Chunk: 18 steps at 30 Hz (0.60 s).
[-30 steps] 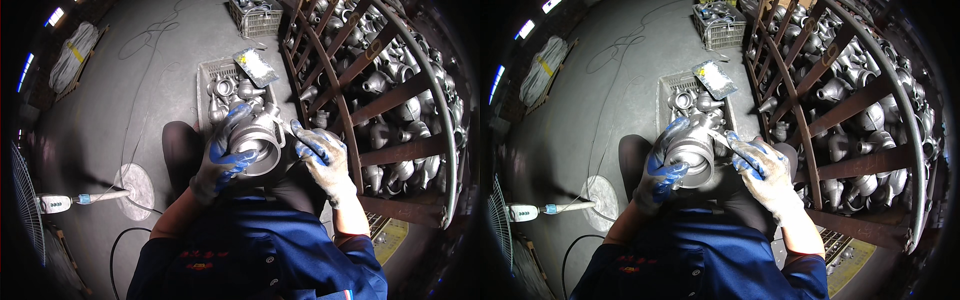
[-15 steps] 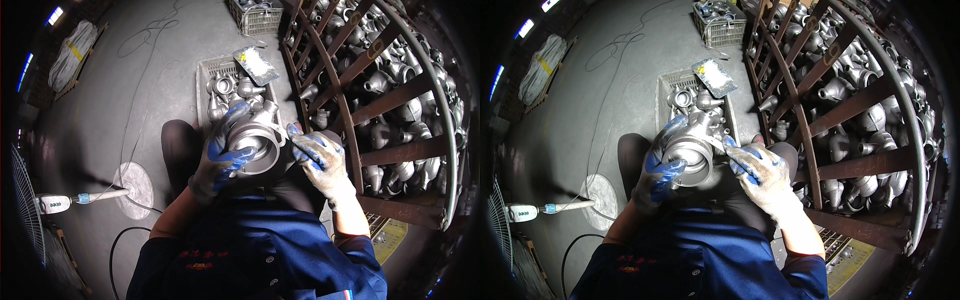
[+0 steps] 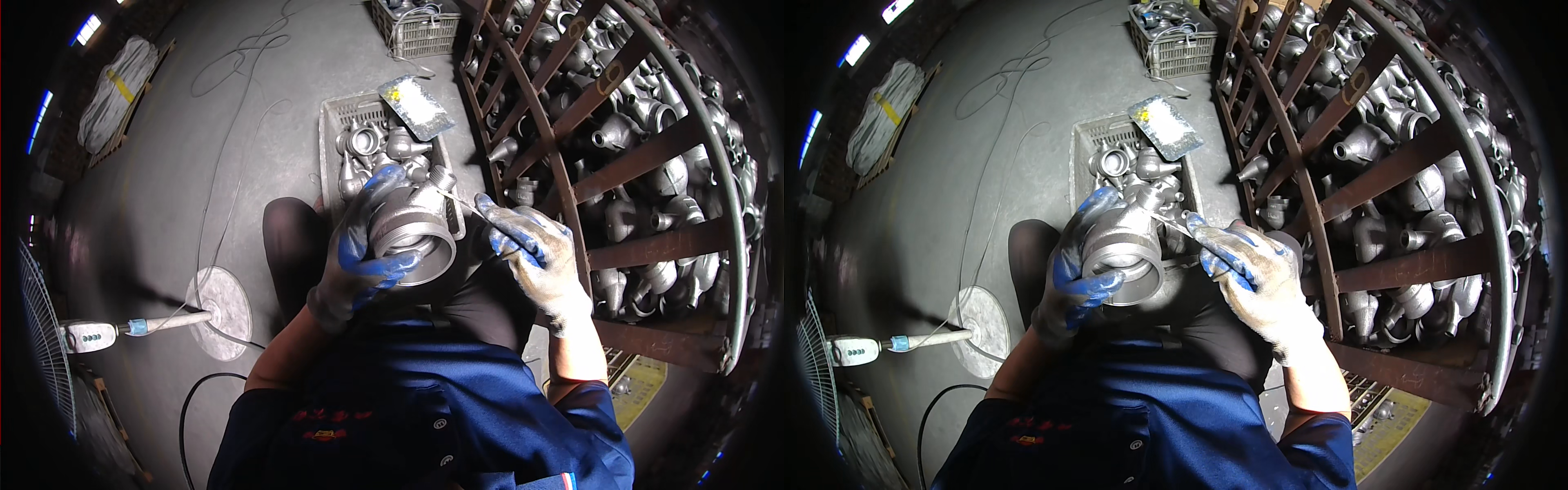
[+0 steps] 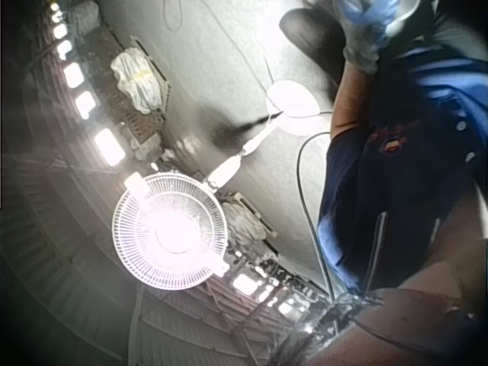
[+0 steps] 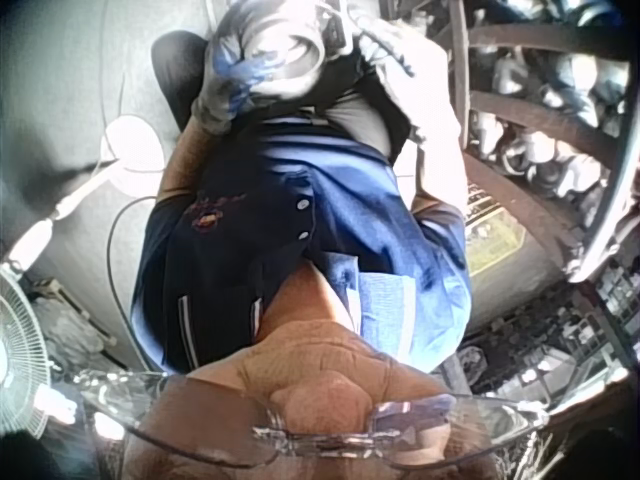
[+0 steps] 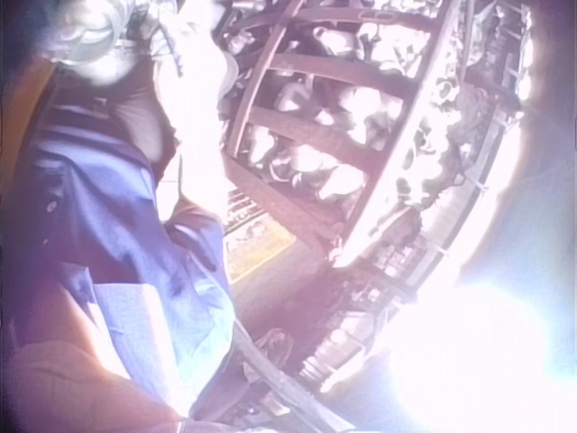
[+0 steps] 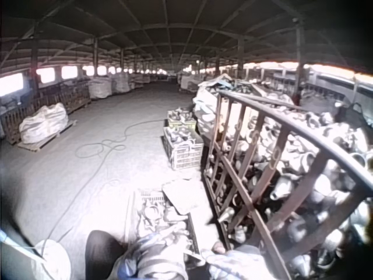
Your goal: Inspecting and potentially deburring or marking metal pipe fittings/castings in a factory setting.
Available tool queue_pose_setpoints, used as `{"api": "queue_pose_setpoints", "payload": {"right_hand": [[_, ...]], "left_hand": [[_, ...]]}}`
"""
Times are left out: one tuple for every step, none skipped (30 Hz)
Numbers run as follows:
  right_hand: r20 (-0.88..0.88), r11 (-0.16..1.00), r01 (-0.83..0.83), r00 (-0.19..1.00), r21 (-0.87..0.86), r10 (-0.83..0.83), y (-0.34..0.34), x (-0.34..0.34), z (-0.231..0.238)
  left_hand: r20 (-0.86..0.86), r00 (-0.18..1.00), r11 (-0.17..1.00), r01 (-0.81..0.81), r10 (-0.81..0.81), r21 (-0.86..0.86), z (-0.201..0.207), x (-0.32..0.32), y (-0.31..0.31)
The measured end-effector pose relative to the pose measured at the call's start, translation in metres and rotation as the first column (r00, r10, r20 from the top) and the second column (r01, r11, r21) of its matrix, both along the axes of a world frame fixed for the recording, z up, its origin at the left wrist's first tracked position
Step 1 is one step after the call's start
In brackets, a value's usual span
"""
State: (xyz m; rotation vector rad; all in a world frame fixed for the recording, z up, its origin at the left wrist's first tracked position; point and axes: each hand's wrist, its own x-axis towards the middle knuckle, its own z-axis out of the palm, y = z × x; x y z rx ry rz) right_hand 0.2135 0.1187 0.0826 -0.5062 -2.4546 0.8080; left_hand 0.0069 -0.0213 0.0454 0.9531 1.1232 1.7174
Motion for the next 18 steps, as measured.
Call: {"api": "queue_pose_setpoints", "payload": {"right_hand": [[0.008, 1.0, 0.005, 1.0, 0.026, -0.005, 0.0, 0.0, -0.001], [0.017, 0.999, 0.01, 1.0, 0.053, -0.01, -0.001, 0.0, -0.002], [0.016, 0.999, 0.011, 1.0, 0.052, -0.012, -0.003, -0.001, 0.0], [0.015, 0.999, 0.02, 1.0, 0.044, -0.02, -0.005, -0.002, 0.003], [0.014, 0.999, 0.029, 0.999, 0.037, -0.029, -0.007, -0.003, 0.006], [0.014, 0.999, 0.027, 1.0, 0.037, -0.028, -0.008, -0.004, 0.01], [0.063, 0.999, -0.009, 0.998, 0.05, 0.006, -0.008, -0.004, 0.014], [0.111, 0.997, -0.045, 0.993, 0.062, 0.038, -0.008, -0.004, 0.016], [0.111, 0.997, -0.046, 0.993, 0.062, 0.039, -0.009, -0.004, 0.016], [0.135, 0.993, -0.049, 0.99, 0.106, 0.034, -0.012, -0.004, 0.016], [0.159, 0.987, -0.052, 0.987, 0.15, 0.028, -0.013, -0.003, 0.016], [0.138, 0.994, -0.05, 0.99, 0.096, 0.036, -0.011, -0.004, 0.013], [0.137, 0.994, -0.05, 0.99, 0.096, 0.036, -0.008, -0.004, 0.009], [0.064, 0.998, -0.064, 0.996, 0.01, 0.063, -0.004, -0.003, 0.005], [-0.012, 0.994, -0.083, 0.997, -0.074, 0.083, -0.001, -0.003, 0.004], [-0.011, 0.998, -0.067, 0.998, -0.003, 0.067, -0.001, -0.003, 0.006], [-0.011, 0.998, -0.066, 0.998, -0.003, 0.066, -0.002, -0.003, 0.008], [-0.013, 0.999, -0.036, 0.999, -0.033, 0.036, -0.003, -0.003, 0.011]], "left_hand": [[-0.001, 1.0, 1.0, 0.001, -0.001, 0.0, 0.0, 0.0, 0.0], [-0.043, 0.999, 1.0, -0.016, 0.016, -0.005, -0.001, 0.001, -0.001], [-0.086, 0.996, 0.999, -0.032, 0.032, -0.009, -0.001, 0.001, -0.001], [-0.086, 0.996, 0.999, -0.034, 0.033, -0.009, -0.002, 0.001, -0.001], [-0.119, 0.991, 0.998, -0.057, 0.055, -0.015, -0.003, 0.001, -0.002], [-0.152, 0.985, 0.997, -0.081, 0.077, -0.021, -0.004, 0.001, -0.002], [-0.153, 0.985, 0.997, -0.081, 0.077, -0.021, -0.004, 0.002, -0.002], [-0.149, 0.985, 0.996, -0.091, 0.088, -0.013, -0.004, 0.003, -0.001], [-0.144, 0.985, 0.995, -0.101, 0.099, -0.004, -0.004, 0.003, -0.001], [-0.144, 0.985, 0.995, -0.099, 0.097, -0.004, -0.004, 0.003, -0.001], [-0.196, 0.975, 0.993, -0.113, 0.107, -0.018, -0.006, 0.001, -0.002], [-0.247, 0.962, 0.991, -0.128, 0.116, -0.031, -0.007, 0.0, -0.002], [-0.248, 0.962, 0.991, -0.128, 0.116, -0.031, -0.007, 0.0, -0.002], [-0.253, 0.961, 0.993, -0.117, 0.111, -0.007, -0.007, -0.001, -0.002], [-0.258, 0.96, 0.994, -0.106, 0.107, 0.016, -0.007, -0.001, -0.002], [-0.258, 0.96, 0.994, -0.105, 0.106, 0.016, -0.007, -0.001, -0.001], [-0.245, 0.964, 0.995, -0.093, 0.099, 0.035, -0.007, -0.001, -0.001], [-0.232, 0.968, 0.995, -0.082, 0.092, 0.054, -0.006, -0.001, 0.0]]}}
